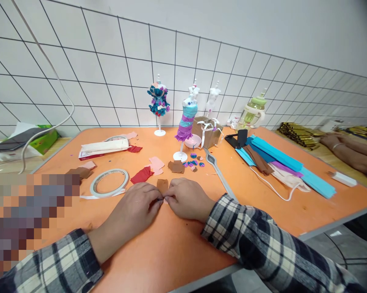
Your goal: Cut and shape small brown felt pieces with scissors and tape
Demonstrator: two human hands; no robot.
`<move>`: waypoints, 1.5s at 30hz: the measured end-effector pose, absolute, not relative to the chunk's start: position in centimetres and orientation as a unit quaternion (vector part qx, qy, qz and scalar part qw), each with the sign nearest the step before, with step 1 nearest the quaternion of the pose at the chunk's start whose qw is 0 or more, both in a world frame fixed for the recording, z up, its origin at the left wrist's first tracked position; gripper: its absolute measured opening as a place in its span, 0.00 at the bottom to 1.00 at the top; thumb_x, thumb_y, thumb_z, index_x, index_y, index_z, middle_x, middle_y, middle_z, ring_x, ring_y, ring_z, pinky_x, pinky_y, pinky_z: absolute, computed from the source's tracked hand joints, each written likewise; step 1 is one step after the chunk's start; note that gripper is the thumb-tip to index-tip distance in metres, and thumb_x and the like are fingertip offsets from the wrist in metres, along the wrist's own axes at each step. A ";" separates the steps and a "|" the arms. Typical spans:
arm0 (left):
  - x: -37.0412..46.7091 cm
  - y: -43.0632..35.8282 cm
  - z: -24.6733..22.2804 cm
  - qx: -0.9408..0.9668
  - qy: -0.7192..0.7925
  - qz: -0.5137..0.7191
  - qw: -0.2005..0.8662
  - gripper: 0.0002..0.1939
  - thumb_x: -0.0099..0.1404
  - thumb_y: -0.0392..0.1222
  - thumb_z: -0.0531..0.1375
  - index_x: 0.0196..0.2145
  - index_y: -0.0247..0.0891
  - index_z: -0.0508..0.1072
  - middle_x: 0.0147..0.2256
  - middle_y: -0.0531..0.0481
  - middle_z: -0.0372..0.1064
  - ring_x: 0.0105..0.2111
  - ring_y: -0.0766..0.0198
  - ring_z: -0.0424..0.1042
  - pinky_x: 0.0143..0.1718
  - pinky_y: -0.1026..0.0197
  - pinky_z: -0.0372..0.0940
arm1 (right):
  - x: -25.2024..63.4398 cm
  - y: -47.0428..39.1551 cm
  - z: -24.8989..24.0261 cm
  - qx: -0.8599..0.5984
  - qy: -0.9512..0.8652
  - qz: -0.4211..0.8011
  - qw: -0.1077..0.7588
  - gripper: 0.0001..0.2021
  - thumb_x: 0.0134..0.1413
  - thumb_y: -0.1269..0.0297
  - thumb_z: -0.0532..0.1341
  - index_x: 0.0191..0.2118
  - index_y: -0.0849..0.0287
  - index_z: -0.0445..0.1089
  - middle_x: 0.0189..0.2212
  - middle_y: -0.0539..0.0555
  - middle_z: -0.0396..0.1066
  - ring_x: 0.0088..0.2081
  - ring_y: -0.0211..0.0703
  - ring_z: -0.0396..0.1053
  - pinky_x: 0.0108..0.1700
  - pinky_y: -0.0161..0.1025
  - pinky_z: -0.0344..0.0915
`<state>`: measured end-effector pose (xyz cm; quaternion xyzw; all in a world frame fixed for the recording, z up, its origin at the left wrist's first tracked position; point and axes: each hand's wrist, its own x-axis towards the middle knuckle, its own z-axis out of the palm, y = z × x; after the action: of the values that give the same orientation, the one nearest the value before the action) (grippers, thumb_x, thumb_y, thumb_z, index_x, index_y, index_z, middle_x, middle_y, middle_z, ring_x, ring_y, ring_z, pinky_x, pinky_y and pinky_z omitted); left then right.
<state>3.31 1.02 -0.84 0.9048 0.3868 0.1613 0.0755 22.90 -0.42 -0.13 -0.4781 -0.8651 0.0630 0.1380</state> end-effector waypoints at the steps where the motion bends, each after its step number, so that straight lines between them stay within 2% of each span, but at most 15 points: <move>1: 3.3 1.1 -0.9 0.905 0.385 0.165 0.075 0.09 0.66 0.34 0.56 0.32 0.39 0.77 0.33 0.48 0.75 0.36 0.56 0.71 0.41 0.52 0.64 | 23.0 -0.3 -0.1 -0.481 -0.861 0.071 0.146 0.13 0.62 0.64 0.55 0.38 0.51 0.78 0.33 0.51 0.70 0.37 0.41 0.67 0.33 0.38 0.54; 5: 3.2 1.3 -1.1 0.906 0.377 0.175 0.074 0.09 0.65 0.33 0.57 0.32 0.39 0.77 0.33 0.49 0.75 0.36 0.57 0.71 0.42 0.53 0.63 | 23.0 -0.1 0.0 -0.500 -0.845 0.086 0.172 0.13 0.63 0.65 0.55 0.44 0.51 0.78 0.36 0.52 0.73 0.39 0.40 0.68 0.35 0.37 0.55; 11: 3.1 1.3 -1.1 0.906 0.378 0.175 0.072 0.09 0.65 0.34 0.57 0.32 0.40 0.77 0.32 0.49 0.75 0.36 0.57 0.71 0.41 0.53 0.62 | 22.8 -0.4 0.1 -0.479 -0.865 0.068 0.136 0.12 0.61 0.55 0.59 0.38 0.54 0.78 0.34 0.51 0.75 0.37 0.42 0.68 0.34 0.38 0.56; 17: 3.0 1.1 -0.9 0.907 0.383 0.172 0.041 0.11 0.67 0.39 0.56 0.32 0.42 0.79 0.35 0.48 0.74 0.36 0.55 0.70 0.39 0.52 0.62 | 22.9 -0.2 -0.2 -0.475 -0.871 0.037 0.119 0.12 0.64 0.57 0.58 0.38 0.54 0.78 0.35 0.51 0.76 0.38 0.43 0.68 0.36 0.39 0.57; 24: 3.4 1.2 -0.6 0.903 0.395 0.156 0.061 0.11 0.67 0.40 0.56 0.32 0.40 0.78 0.32 0.49 0.76 0.36 0.55 0.71 0.41 0.52 0.62 | 23.1 0.0 -0.4 -0.474 -0.868 0.056 0.138 0.09 0.62 0.60 0.60 0.38 0.53 0.78 0.35 0.49 0.75 0.37 0.41 0.68 0.36 0.38 0.56; 29: 3.3 1.3 -0.7 0.905 0.395 0.147 0.051 0.10 0.67 0.40 0.57 0.31 0.40 0.78 0.31 0.49 0.76 0.35 0.55 0.72 0.42 0.51 0.61 | 22.9 -0.6 -0.1 -0.499 -0.848 0.042 0.173 0.10 0.59 0.56 0.62 0.40 0.53 0.76 0.36 0.51 0.73 0.40 0.45 0.65 0.37 0.39 0.56; 32: 3.2 1.1 -0.6 0.907 0.393 0.142 0.044 0.10 0.66 0.40 0.57 0.31 0.41 0.78 0.31 0.49 0.76 0.35 0.55 0.72 0.41 0.51 0.60 | 22.8 -0.6 -0.2 -0.498 -0.850 0.037 0.169 0.09 0.59 0.57 0.62 0.40 0.53 0.77 0.36 0.52 0.73 0.40 0.46 0.64 0.36 0.39 0.56; 36: 3.4 1.1 -0.4 0.906 0.397 0.140 0.042 0.11 0.67 0.40 0.56 0.33 0.43 0.79 0.32 0.49 0.78 0.36 0.54 0.73 0.42 0.50 0.59 | 22.7 -0.1 -0.6 -0.506 -0.849 0.049 0.143 0.09 0.61 0.59 0.60 0.36 0.52 0.78 0.33 0.51 0.73 0.38 0.46 0.64 0.34 0.39 0.54; 40: 3.6 1.4 -0.4 0.898 0.420 0.126 0.046 0.12 0.67 0.39 0.56 0.41 0.45 0.79 0.33 0.50 0.80 0.34 0.54 0.75 0.39 0.52 0.59 | 22.5 0.1 -0.7 -0.526 -0.834 0.078 0.145 0.08 0.61 0.60 0.60 0.35 0.52 0.77 0.32 0.50 0.73 0.38 0.43 0.65 0.36 0.39 0.55; 45: 3.6 1.6 -0.4 0.897 0.432 0.089 0.023 0.11 0.65 0.38 0.57 0.34 0.45 0.81 0.31 0.50 0.79 0.33 0.53 0.75 0.35 0.53 0.57 | 22.4 0.0 -0.5 -0.539 -0.824 0.098 0.147 0.07 0.60 0.60 0.61 0.35 0.51 0.77 0.34 0.50 0.73 0.39 0.43 0.66 0.36 0.38 0.55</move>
<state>3.56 1.63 -0.44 0.8971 0.4320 0.0890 0.0235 22.38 0.00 -0.50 -0.5390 -0.8236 0.0980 0.1468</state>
